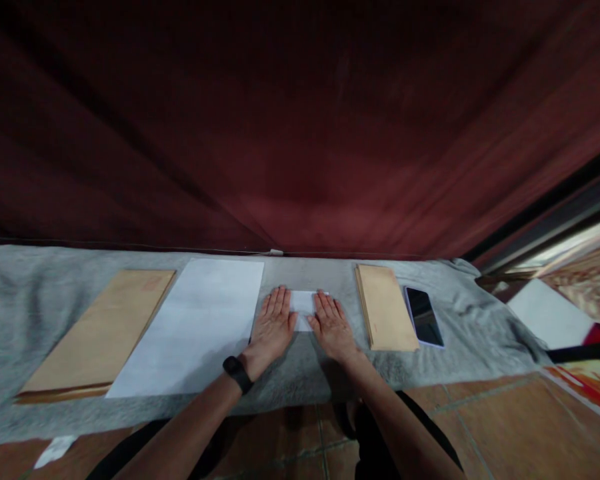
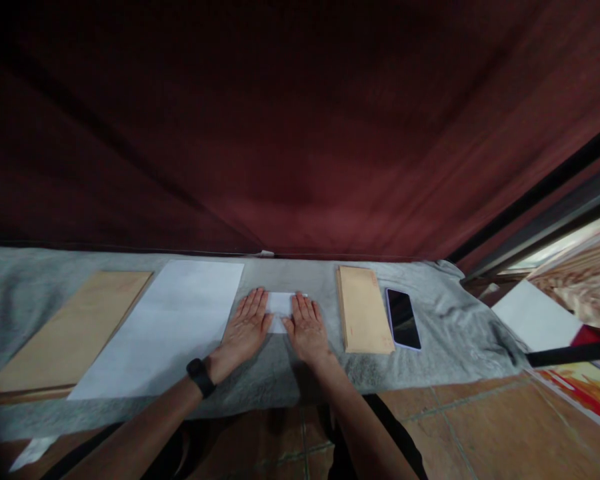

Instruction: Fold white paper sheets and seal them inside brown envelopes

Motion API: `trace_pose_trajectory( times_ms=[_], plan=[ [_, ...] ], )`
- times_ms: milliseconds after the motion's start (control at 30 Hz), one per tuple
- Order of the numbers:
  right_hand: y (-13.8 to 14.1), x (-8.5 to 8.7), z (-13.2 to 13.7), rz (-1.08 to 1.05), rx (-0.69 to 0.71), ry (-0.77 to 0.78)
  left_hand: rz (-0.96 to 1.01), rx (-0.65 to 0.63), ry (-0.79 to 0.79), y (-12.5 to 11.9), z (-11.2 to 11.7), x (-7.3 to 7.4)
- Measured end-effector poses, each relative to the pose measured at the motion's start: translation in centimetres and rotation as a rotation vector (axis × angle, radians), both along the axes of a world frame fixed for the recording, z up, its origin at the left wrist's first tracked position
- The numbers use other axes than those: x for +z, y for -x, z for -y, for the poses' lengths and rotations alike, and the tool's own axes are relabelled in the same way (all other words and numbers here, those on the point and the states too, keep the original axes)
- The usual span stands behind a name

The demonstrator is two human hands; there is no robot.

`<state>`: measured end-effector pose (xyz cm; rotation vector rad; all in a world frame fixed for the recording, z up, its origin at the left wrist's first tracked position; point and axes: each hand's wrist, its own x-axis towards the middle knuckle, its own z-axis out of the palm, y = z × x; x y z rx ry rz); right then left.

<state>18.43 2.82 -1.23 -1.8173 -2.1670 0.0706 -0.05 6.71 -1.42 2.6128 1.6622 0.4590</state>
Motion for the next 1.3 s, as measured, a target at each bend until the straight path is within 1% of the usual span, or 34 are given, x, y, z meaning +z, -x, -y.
trace_pose_trajectory(
  times_ms=[167, 300, 367, 467, 567, 667, 767, 867, 1000, 1100, 1167, 1300],
  plan=[
    [-1.3, -0.2, 0.2, 0.023, -0.029, 0.005, 0.021, 0.014, -0.012, 0.6, 0.0, -0.3],
    [-2.0, -0.3, 0.1, 0.018, -0.068, -0.008, 0.001, 0.06, 0.001, 0.8, 0.5, -0.2],
    [-2.3, 0.0, -0.1, -0.005, -0.112, -0.014, 0.001, 0.078, 0.011, 0.8, 0.9, -0.1],
    [-2.5, 0.9, -0.5, -0.048, -0.209, 0.001, 0.027, 0.095, 0.047, 0.7, 1.1, 0.0],
    [-2.4, 1.8, -0.8, -0.085, -0.291, 0.061, 0.099, 0.101, 0.096, 0.6, 0.7, 0.0],
    [-2.0, 2.3, -1.0, -0.118, -0.349, 0.108, 0.227, 0.077, 0.107, 0.7, 0.0, 0.2],
    [-1.7, 2.3, -1.2, -0.152, -0.367, 0.123, 0.327, 0.068, 0.095, 0.8, -0.6, 0.4],
    [-1.8, 2.0, -1.5, -0.213, -0.356, 0.14, 0.373, 0.102, 0.128, 1.0, -1.0, 1.0],
    [-2.4, 1.6, -1.9, -0.317, -0.349, 0.146, 0.44, 0.191, 0.278, 1.3, -1.3, 1.6],
    [-2.8, 1.6, -2.2, -0.419, -0.332, 0.166, 0.549, 0.195, 0.365, 1.6, -1.5, 1.7],
    [-3.0, 1.7, -2.5, -0.549, -0.306, 0.161, 0.629, 0.182, 0.375, 1.6, -1.5, 1.6],
    [-3.4, 1.9, -3.0, -0.886, -0.277, 0.099, 0.816, 0.197, 0.301, 1.2, -1.4, 1.6]
  ],
)
